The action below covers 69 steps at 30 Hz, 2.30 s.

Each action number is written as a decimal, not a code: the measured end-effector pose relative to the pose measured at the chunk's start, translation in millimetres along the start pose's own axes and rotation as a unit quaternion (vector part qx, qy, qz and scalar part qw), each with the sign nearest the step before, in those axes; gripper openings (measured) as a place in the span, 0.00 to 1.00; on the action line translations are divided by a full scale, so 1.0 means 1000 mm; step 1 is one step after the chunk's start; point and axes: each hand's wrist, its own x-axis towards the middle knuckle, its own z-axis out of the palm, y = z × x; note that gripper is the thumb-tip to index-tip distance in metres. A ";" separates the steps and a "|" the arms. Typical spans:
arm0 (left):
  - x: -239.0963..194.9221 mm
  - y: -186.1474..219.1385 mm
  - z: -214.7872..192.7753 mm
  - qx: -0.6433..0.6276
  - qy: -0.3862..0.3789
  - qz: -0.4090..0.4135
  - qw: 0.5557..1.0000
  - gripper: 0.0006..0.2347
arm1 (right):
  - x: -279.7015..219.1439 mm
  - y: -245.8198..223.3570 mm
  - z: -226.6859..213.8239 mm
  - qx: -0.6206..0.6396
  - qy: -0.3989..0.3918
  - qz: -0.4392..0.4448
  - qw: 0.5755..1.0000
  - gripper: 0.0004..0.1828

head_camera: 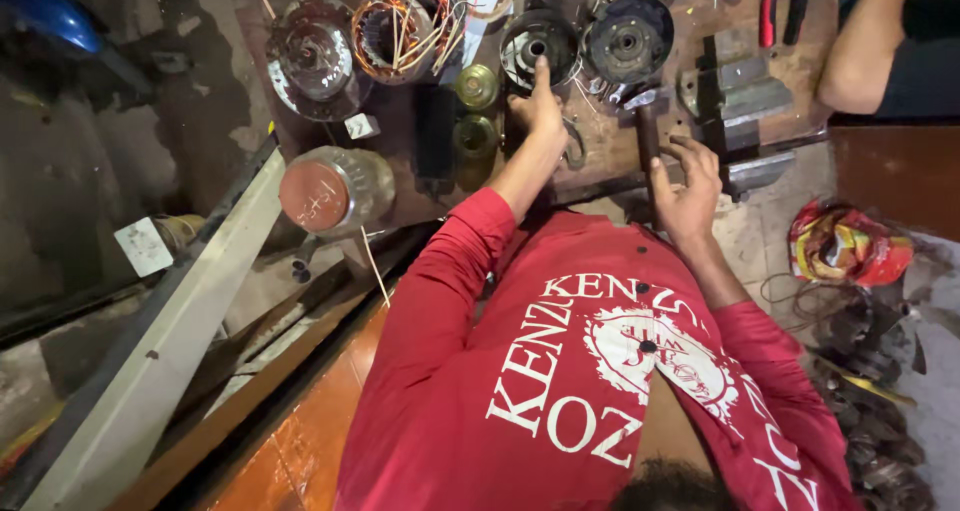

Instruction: The person uses a hammer to repeatedly strike a cylindrical motor component held in their left hand. They rotate the component to hit different areas while working at a cluttered bench.

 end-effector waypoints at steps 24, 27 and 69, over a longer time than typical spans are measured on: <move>-0.060 -0.050 0.025 0.194 -0.161 0.138 0.958 0.18 | -0.037 0.081 0.037 -0.137 -0.084 0.048 0.986 0.33; -0.036 -0.056 0.043 0.235 -0.148 0.044 0.960 0.21 | -0.037 0.078 0.031 -0.125 -0.132 0.083 0.980 0.33; -0.116 -0.047 -0.122 0.231 -0.172 0.150 0.946 0.12 | 0.130 0.024 0.012 -0.063 -0.061 -0.013 0.996 0.26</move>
